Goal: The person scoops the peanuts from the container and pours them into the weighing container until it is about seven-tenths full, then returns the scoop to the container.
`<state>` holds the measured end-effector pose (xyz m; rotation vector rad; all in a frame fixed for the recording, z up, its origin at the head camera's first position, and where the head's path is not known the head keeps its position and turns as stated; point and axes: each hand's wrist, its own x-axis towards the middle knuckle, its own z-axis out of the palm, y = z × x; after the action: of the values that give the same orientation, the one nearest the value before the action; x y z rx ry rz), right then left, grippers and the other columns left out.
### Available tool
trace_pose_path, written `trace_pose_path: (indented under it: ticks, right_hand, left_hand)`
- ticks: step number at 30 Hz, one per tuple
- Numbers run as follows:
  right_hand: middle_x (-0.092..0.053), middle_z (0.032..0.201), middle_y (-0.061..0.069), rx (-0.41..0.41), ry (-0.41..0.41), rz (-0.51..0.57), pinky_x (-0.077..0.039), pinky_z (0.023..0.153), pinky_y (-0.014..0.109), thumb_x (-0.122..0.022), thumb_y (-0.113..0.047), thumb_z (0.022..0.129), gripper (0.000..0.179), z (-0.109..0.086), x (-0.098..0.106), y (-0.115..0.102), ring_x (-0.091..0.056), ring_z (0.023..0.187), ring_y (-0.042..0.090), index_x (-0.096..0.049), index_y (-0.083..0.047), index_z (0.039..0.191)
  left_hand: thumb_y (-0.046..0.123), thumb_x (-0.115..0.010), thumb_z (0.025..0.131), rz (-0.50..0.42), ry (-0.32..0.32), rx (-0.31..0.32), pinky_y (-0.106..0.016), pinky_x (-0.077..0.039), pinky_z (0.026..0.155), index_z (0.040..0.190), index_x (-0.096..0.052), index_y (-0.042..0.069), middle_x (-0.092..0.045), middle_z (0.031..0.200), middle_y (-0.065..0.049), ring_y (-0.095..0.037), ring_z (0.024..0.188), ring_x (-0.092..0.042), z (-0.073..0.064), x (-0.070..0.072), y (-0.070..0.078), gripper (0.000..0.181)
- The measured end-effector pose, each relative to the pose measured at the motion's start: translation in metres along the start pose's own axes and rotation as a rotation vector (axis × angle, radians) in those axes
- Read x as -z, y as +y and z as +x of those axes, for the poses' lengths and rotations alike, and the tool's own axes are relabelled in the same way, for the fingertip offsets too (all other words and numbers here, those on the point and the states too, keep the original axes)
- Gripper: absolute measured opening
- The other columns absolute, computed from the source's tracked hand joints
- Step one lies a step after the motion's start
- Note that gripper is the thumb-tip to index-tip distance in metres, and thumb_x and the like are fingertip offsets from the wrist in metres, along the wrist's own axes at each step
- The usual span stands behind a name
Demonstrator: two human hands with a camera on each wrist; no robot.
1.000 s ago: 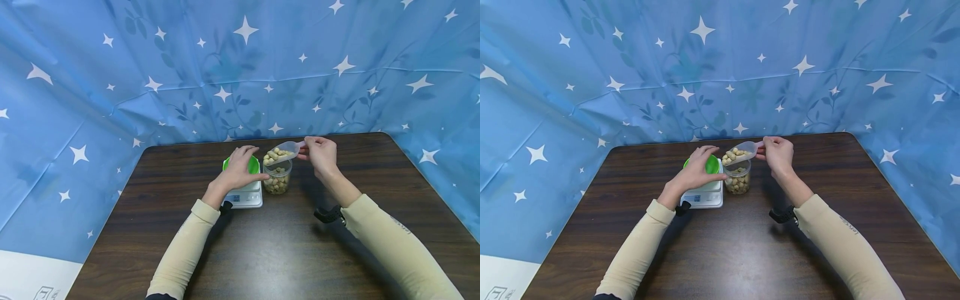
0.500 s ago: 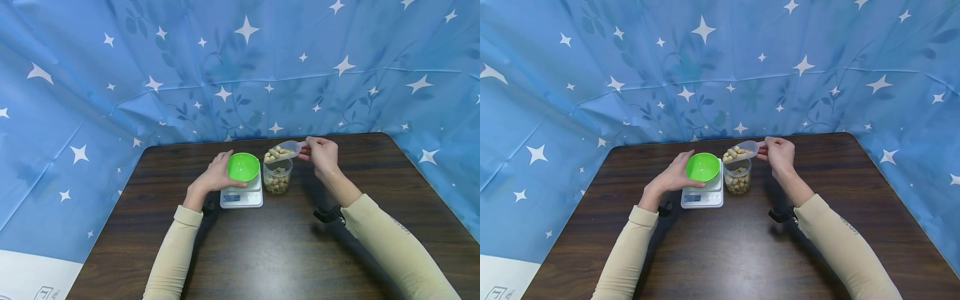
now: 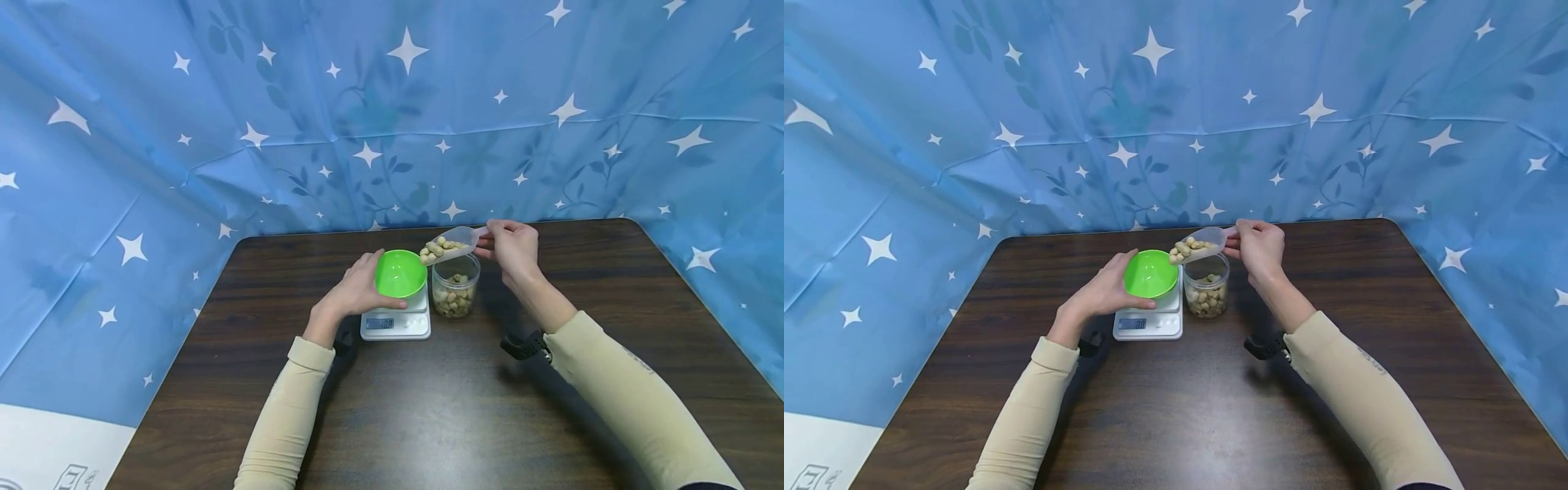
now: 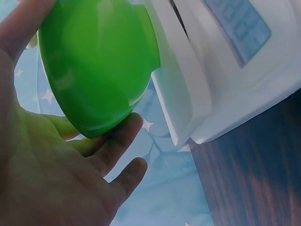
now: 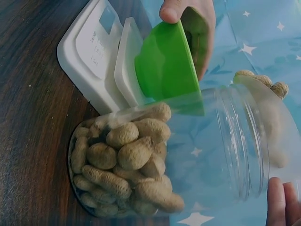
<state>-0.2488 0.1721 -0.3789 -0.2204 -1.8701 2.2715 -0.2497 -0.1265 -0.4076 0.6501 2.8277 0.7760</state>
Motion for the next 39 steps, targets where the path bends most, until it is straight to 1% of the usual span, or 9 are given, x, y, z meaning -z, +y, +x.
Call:
trace_pose_path:
  ticks: [6, 11, 20, 23, 26, 29, 32, 35, 39]
  right_hand:
    - [-0.072, 0.087, 0.009, 0.060, -0.003, -0.055, -0.060, 0.074, 0.031, -0.054, -0.016, 0.107, 0.028, 0.001, -0.011, 0.001, -0.072, 0.074, 0.014, -0.063, 0.009, 0.117]
    - [-0.073, 0.087, 0.009, 0.112, -0.011, -0.122, -0.060, 0.073, 0.030, -0.052, -0.015, 0.107, 0.029, 0.002, -0.020, 0.002, -0.072, 0.074, 0.012, -0.062, 0.010, 0.119]
    - [-0.074, 0.094, 0.022, 0.192, -0.004, -0.234, -0.060, 0.069, 0.029, -0.054, -0.018, 0.107, 0.031, 0.002, -0.036, 0.002, -0.073, 0.072, 0.012, -0.063, 0.009, 0.120]
    - [-0.073, 0.095, 0.024, 0.228, -0.004, -0.282, -0.060, 0.067, 0.028, -0.055, -0.019, 0.106, 0.032, 0.002, -0.039, 0.002, -0.073, 0.073, 0.014, -0.063, 0.008, 0.120]
    - [-0.074, 0.096, 0.022, 0.279, -0.010, -0.336, -0.060, 0.067, 0.027, -0.057, -0.022, 0.107, 0.032, 0.001, -0.042, 0.002, -0.074, 0.077, 0.018, -0.063, 0.006, 0.121]
    - [-0.075, 0.095, 0.020, 0.355, -0.014, -0.394, -0.059, 0.066, 0.026, -0.057, -0.023, 0.107, 0.032, 0.000, -0.044, 0.003, -0.075, 0.081, 0.024, -0.063, 0.005, 0.122]
    - [-0.075, 0.091, 0.018, 0.436, -0.008, -0.429, -0.059, 0.066, 0.024, -0.057, -0.023, 0.107, 0.032, -0.001, -0.044, 0.003, -0.075, 0.080, 0.027, -0.064, 0.006, 0.120]
    - [-0.075, 0.087, 0.017, 0.498, 0.002, -0.424, -0.059, 0.066, 0.026, -0.057, -0.021, 0.107, 0.030, -0.001, -0.044, 0.003, -0.074, 0.078, 0.030, -0.065, 0.007, 0.117]
    - [-0.075, 0.088, 0.019, 0.542, 0.007, -0.383, -0.060, 0.069, 0.031, -0.058, -0.018, 0.107, 0.028, 0.000, -0.041, 0.000, -0.073, 0.077, 0.035, -0.065, 0.009, 0.115]
  left_hand:
    - [0.055, -0.089, 0.072, -0.017, 0.007, -0.004, -0.054, -0.038, 0.110, 0.160, -0.026, 0.000, -0.043, 0.148, -0.016, -0.032, 0.131, -0.043, 0.000, 0.000, 0.001, 0.121]
    - [0.056, -0.089, 0.073, -0.020, 0.008, -0.005, -0.051, -0.040, 0.109, 0.160, -0.025, 0.001, -0.041, 0.149, -0.016, -0.031, 0.131, -0.043, 0.000, 0.000, 0.000, 0.121]
    - [0.055, -0.089, 0.073, -0.024, 0.012, -0.017, -0.052, -0.037, 0.111, 0.160, -0.026, -0.001, -0.041, 0.150, -0.016, -0.031, 0.132, -0.042, 0.000, 0.000, -0.001, 0.121]
    - [0.055, -0.089, 0.073, -0.027, 0.010, -0.010, -0.052, -0.037, 0.111, 0.160, -0.026, -0.001, -0.040, 0.151, -0.016, -0.031, 0.133, -0.042, 0.000, 0.000, -0.001, 0.121]
    - [0.055, -0.089, 0.073, -0.029, 0.010, 0.000, -0.052, -0.037, 0.111, 0.160, -0.026, 0.000, -0.039, 0.152, -0.016, -0.031, 0.133, -0.042, -0.001, 0.000, 0.000, 0.121]
    - [0.056, -0.089, 0.073, -0.028, 0.008, 0.005, -0.052, -0.037, 0.112, 0.161, -0.025, 0.001, -0.038, 0.153, -0.016, -0.032, 0.135, -0.041, -0.001, 0.000, 0.000, 0.121]
    - [0.056, -0.089, 0.073, -0.032, 0.006, 0.010, -0.052, -0.037, 0.112, 0.161, -0.024, 0.002, -0.037, 0.154, -0.017, -0.032, 0.136, -0.041, -0.001, 0.000, 0.001, 0.122]
    - [0.055, -0.089, 0.073, -0.040, 0.008, 0.015, -0.051, -0.038, 0.112, 0.161, -0.024, 0.002, -0.037, 0.154, -0.016, -0.031, 0.135, -0.041, -0.001, 0.000, 0.000, 0.122]
    - [0.054, -0.090, 0.073, -0.055, 0.009, 0.015, -0.051, -0.038, 0.112, 0.162, -0.023, 0.002, -0.037, 0.154, -0.016, -0.031, 0.135, -0.041, -0.001, -0.001, 0.000, 0.123]
